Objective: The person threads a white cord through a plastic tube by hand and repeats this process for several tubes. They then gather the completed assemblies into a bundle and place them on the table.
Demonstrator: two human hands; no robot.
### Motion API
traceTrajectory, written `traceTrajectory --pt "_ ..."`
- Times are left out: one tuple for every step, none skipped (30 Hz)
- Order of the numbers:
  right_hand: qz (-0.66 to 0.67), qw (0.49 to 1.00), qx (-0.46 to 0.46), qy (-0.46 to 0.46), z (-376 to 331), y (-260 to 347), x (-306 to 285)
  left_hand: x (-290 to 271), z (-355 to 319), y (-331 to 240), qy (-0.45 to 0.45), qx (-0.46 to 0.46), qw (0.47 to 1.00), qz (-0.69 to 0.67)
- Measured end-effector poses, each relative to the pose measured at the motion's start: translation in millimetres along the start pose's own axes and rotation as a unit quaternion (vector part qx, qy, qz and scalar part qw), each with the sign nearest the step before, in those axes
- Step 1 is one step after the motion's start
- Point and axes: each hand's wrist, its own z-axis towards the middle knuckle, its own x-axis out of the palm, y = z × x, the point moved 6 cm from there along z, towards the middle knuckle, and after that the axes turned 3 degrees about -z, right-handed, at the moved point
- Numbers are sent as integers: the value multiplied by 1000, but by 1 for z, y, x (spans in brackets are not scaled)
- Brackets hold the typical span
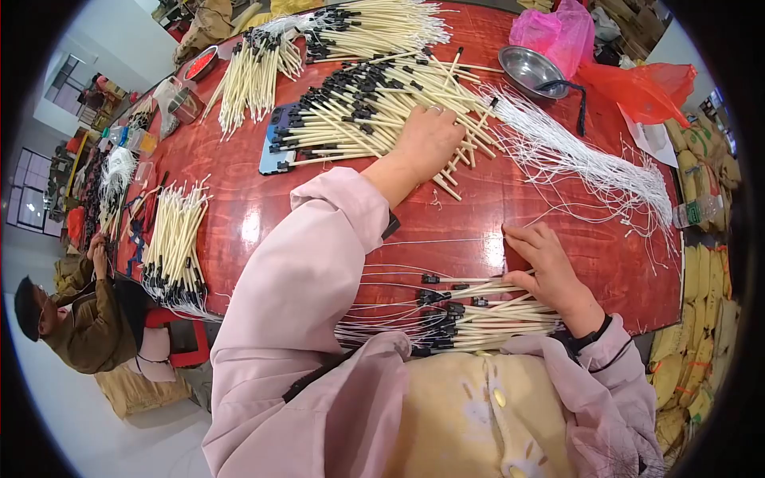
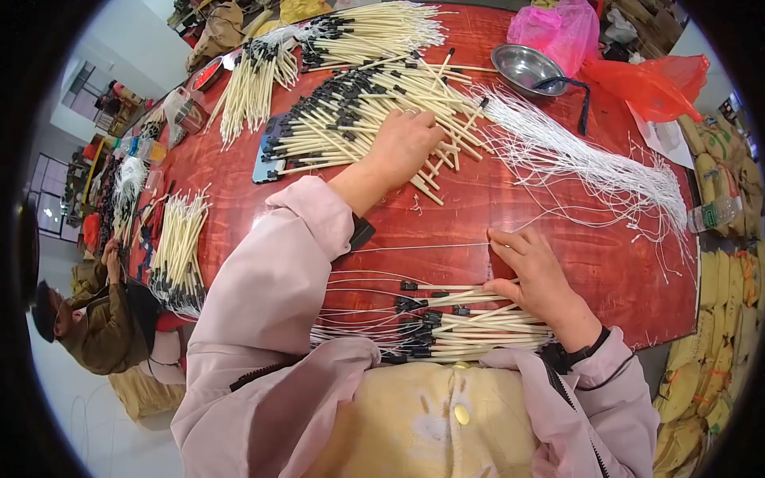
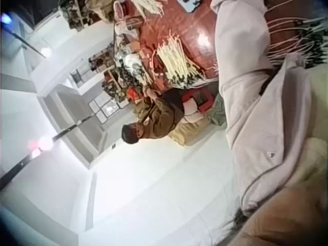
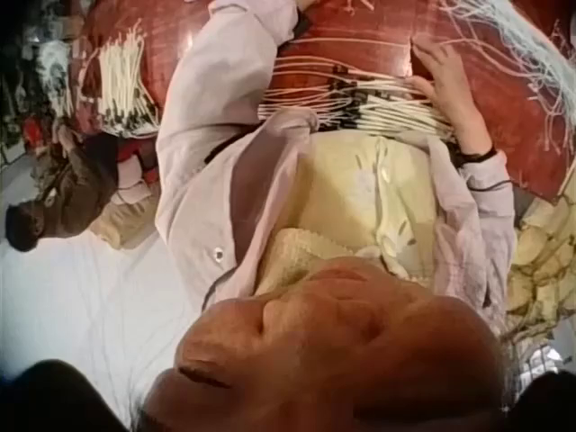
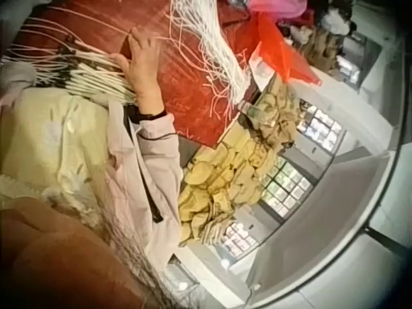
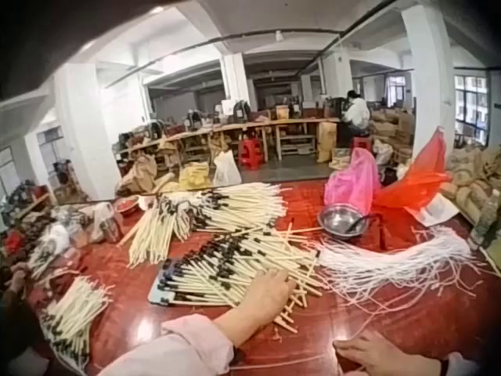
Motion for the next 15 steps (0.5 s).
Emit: traceTrajectory --pt "3 1000 2 -5 0 -1 -1 -2 1 0 3 11 1000 5" --pt "5 1000 3 -11 1 -2 -1 -3 2 1 5 22 1000 10" --pt "7 1000 5 -16 1 -2 -2 -4 3 1 6 33 999 16" --pt "6 1000 3 -17 2 -2 -2 -6 4 3 5 32 999 17" --pt "9 1000 2 -19 1 -2 -1 -8 5 4 -1 29 1000 7" --pt "12 1000 2 -22 1 -2 -1 -11 4 5 -7 26 1000 -2" --pt "15 1000 1 -25 1 -2 0 -14 4 6 -12 23 1000 -12" --pt "14 1000 -3 -25 2 -1 0 -16 2 6 -14 20 1000 -10" --pt "13 1000 -1 -23 2 0 1 -22 -1 4 -48 35 998 -19" --pt "11 1000 5 -21 2 -1 1 -30 -2 -1 -82 52 995 -32" --pt "9 1000 10 -19 1 -1 1 -37 -5 -6 -115 69 990 -44" --pt "9 1000 6 -18 1 -1 1 -44 -8 -9 -116 65 990 -41" --pt "10 1000 7 -18 2 -1 2 -52 -13 -13 -132 67 988 -50" --pt "12 1000 9 -17 2 -1 2 -60 -19 -17 -148 67 985 -59" --pt "14 1000 9 -16 2 -1 3 -67 -26 -19 -164 67 982 -67"
